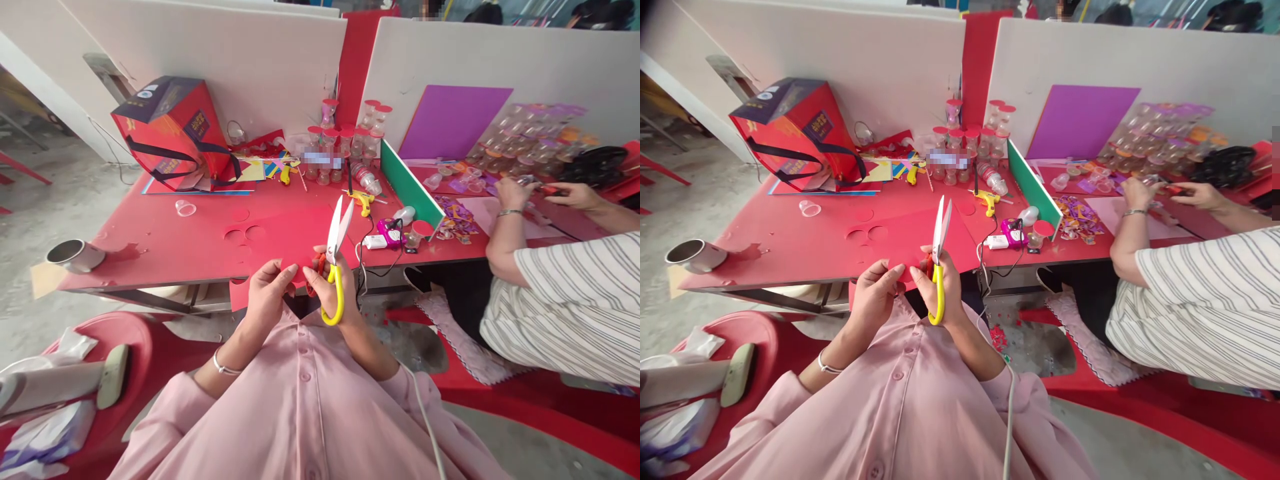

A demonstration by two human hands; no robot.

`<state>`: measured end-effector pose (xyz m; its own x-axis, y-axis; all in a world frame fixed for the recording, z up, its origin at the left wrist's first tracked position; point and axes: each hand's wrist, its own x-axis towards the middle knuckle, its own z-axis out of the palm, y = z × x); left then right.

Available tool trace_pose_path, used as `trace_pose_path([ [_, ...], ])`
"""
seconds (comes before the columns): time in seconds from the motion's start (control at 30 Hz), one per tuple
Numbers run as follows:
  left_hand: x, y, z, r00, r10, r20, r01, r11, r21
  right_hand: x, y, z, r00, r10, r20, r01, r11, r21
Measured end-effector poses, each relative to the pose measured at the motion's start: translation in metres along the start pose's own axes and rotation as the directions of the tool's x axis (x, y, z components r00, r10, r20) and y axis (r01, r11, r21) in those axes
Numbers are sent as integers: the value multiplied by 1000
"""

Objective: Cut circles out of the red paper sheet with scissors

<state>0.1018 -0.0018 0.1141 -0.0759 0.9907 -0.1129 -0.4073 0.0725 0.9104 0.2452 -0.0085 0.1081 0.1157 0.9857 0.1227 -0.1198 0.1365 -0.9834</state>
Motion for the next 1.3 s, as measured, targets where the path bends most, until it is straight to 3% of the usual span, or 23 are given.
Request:
trace_pose_path([
  [0.2,3,3,0,997,48,-65,-54,994,-92,-10,13,-3,992,40,121,-45,998,38],
  [0.37,10,9,-9,991,83,-106,-89,994,-60,-22,26,-24,948,48,315,-27,997,-72],
  [0.57,13,15,-15,992,98,-81,-100,995,-27,-27,18,-30,902,87,424,4,978,-210],
  [1.1,14,19,-18,996,92,-20,-93,996,-16,-25,9,-30,901,69,429,33,973,-227],
  [1.3,15,21,-23,994,-23,110,14,996,85,-16,6,-39,960,75,268,-2,965,-263],
])
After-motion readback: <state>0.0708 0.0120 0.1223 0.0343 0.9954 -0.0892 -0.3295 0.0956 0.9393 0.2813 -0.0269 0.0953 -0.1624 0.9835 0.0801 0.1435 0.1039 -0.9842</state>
